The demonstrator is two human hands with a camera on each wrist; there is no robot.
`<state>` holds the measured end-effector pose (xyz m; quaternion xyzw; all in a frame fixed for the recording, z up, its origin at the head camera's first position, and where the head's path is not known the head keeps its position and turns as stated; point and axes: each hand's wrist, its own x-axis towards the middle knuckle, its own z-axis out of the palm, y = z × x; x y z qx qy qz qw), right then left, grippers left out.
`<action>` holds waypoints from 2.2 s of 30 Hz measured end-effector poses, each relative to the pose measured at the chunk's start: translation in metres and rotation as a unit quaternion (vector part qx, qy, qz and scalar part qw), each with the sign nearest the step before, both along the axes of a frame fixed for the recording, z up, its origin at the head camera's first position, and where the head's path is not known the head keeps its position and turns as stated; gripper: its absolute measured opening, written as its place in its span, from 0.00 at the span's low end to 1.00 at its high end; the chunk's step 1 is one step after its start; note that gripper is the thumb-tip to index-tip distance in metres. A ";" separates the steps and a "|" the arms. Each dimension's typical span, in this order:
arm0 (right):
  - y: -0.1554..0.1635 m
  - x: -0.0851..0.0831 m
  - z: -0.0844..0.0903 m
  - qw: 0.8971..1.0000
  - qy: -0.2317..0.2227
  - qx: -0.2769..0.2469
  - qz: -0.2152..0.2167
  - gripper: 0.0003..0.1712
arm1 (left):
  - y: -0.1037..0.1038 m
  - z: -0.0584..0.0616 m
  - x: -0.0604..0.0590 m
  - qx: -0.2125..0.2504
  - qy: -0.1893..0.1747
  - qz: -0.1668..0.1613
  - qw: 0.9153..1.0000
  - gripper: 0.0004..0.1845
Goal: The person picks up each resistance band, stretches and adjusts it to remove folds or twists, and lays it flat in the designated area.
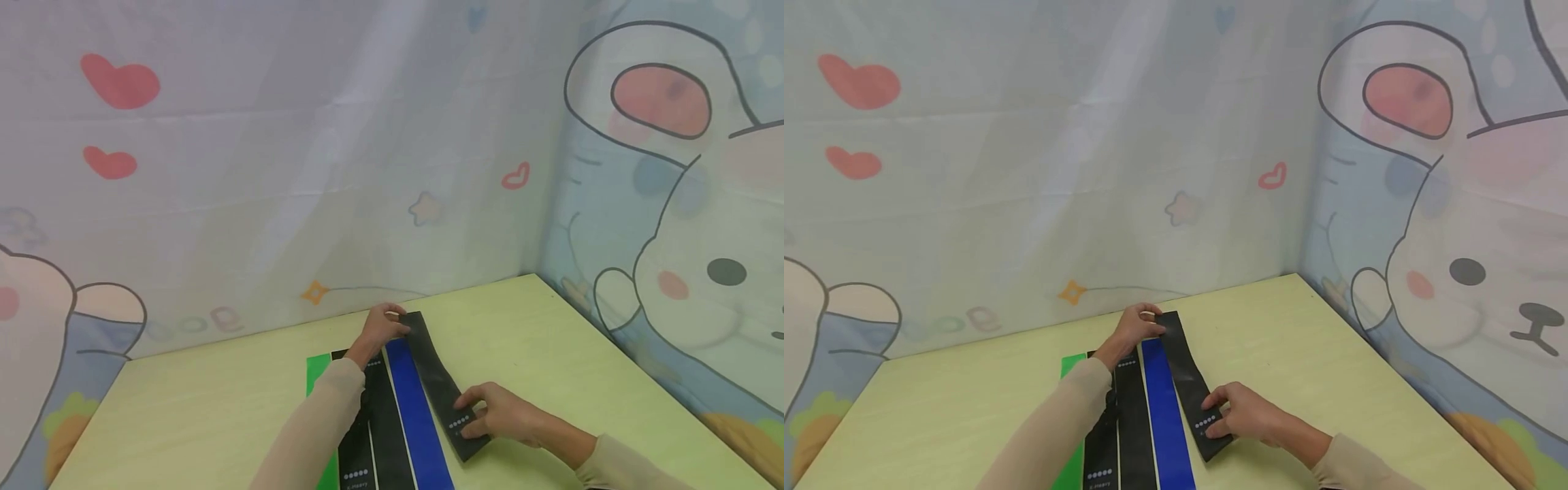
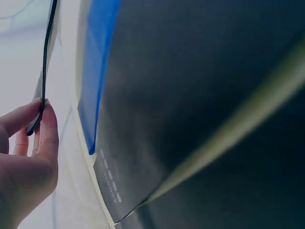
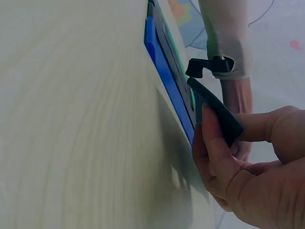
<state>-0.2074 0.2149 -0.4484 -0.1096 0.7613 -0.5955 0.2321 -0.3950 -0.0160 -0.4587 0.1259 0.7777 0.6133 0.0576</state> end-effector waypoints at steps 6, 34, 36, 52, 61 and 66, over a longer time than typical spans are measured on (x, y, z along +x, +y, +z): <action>-0.002 0.004 -0.005 0.999 0.009 0.051 -0.002 0.22 | 0.004 -0.005 0.006 -0.060 0.045 -0.025 0.997 0.15; 0.000 0.003 -0.005 0.994 0.026 0.103 0.000 0.21 | 0.009 0.002 0.007 -0.147 0.050 -0.006 0.988 0.17; 0.000 0.004 -0.005 0.994 0.026 0.102 0.000 0.21 | 0.008 0.002 0.007 -0.148 0.051 -0.002 0.988 0.16; -0.004 0.007 -0.002 0.998 0.004 0.069 0.015 0.20 | 0.010 -0.006 0.006 -0.181 0.074 0.023 0.980 0.13; -0.004 0.008 -0.002 0.997 0.002 0.075 0.010 0.20 | 0.009 -0.005 0.008 -0.193 0.077 0.020 0.978 0.13; -0.004 0.008 -0.002 0.997 0.004 0.076 0.011 0.20 | 0.009 -0.002 0.007 -0.202 0.073 0.014 0.977 0.13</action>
